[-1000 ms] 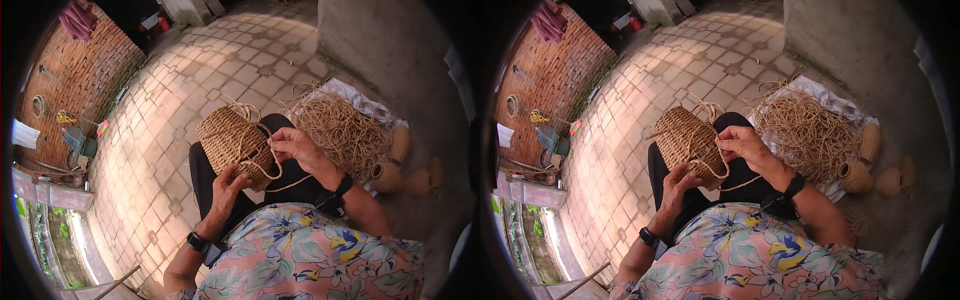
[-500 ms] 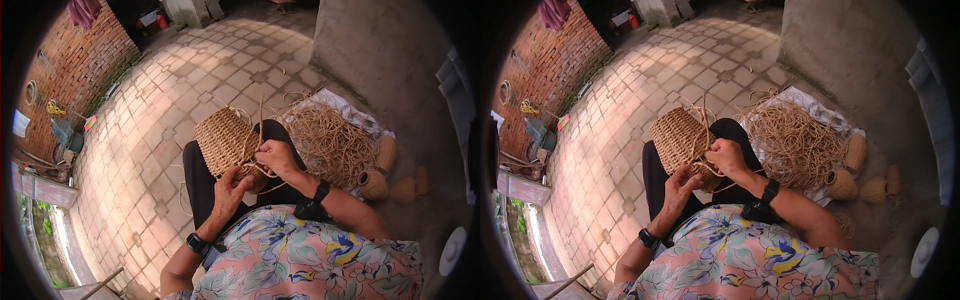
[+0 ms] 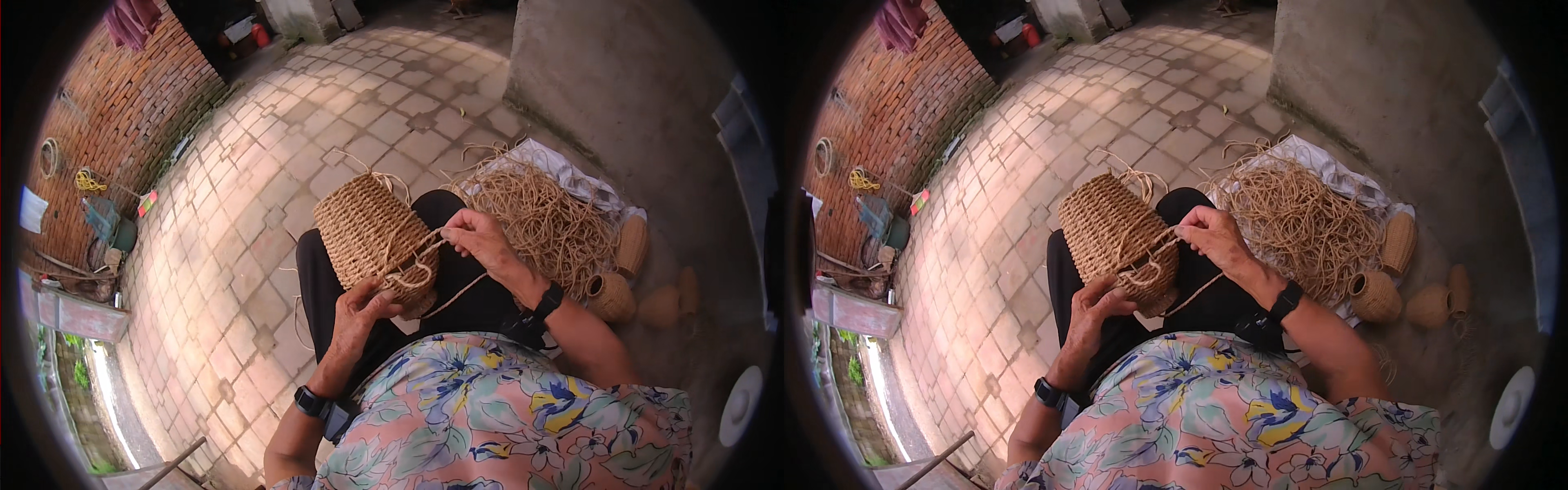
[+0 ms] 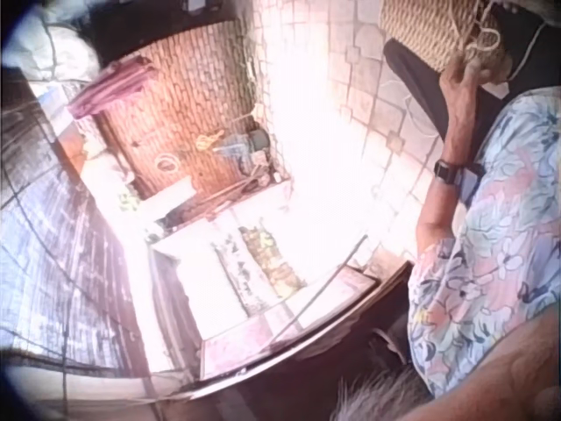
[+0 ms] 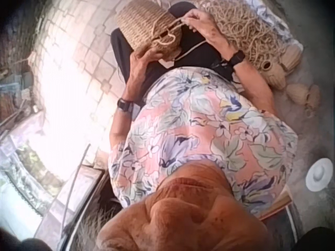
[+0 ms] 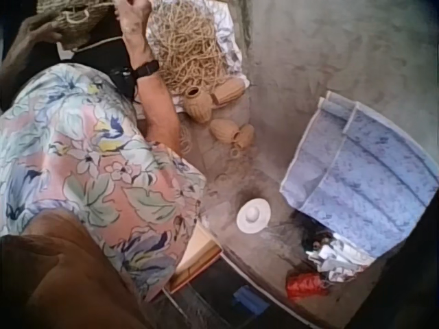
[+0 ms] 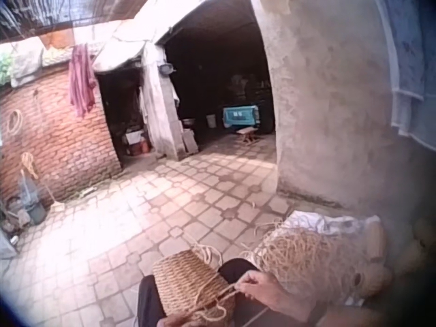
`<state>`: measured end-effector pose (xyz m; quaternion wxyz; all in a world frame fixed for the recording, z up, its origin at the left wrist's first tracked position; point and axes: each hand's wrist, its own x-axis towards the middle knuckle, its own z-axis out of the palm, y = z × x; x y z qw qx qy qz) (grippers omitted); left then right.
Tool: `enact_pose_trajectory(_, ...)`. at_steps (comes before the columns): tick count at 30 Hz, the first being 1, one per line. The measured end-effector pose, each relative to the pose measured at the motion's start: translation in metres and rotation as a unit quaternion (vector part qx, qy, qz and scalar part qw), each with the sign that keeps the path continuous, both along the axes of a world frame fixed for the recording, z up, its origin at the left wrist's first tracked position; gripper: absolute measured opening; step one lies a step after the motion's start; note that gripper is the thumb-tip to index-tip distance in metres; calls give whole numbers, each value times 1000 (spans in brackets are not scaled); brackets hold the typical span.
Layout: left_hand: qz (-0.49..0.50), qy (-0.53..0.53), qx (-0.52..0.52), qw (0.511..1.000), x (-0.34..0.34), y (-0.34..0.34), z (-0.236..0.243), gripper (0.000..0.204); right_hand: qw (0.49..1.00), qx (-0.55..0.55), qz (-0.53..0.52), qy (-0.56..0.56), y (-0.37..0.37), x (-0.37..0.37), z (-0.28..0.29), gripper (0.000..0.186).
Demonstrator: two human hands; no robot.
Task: The person is weaving a small wicker basket using thin strips of flexible material.
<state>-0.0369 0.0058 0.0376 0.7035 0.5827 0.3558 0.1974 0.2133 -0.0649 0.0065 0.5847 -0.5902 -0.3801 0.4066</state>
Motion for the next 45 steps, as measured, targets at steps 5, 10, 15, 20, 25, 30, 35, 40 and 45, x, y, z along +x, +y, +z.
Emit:
enact_pose_trajectory(5, 27, 2, -11, 1000, -2, 0, 1, 49, 966, 71, -114, 221, -9, 36, -15, 11)
enact_pose_trajectory(10, 35, 11, -25, 999, -4, 2, -6, 44, 935, 52, -62, 346, -9, 28, -22, 13)
enact_pose_trajectory(15, 46, 18, -22, 999, -4, 1, -6, 45, 942, 11, 3, 336, 6, -8, -16, 15)
enact_pose_trajectory(20, 55, 15, -29, 998, -4, 0, -5, 46, 947, -36, -12, 319, 14, -19, -24, 11)
enact_pose_trajectory(25, 48, 10, -35, 998, -8, 0, -5, 46, 956, -107, -10, 273, 20, -18, -16, 10)
enact_pose_trajectory(30, 40, -1, -28, 999, -6, 0, -4, 46, 968, -179, -12, 173, 27, -18, -22, 11)
enact_pose_trajectory(35, 37, 2, -27, 999, -7, 1, -5, 45, 977, -212, -20, -13, 37, -25, -32, 11)
enact_pose_trajectory(40, 53, -25, -49, 997, -13, 16, -12, 38, 983, -179, 14, 25, 24, -23, 0, 15)
enact_pose_trajectory(45, 18, -29, -139, 990, -26, 36, -10, 30, 972, -126, 104, 172, -1, -2, 11, 19)
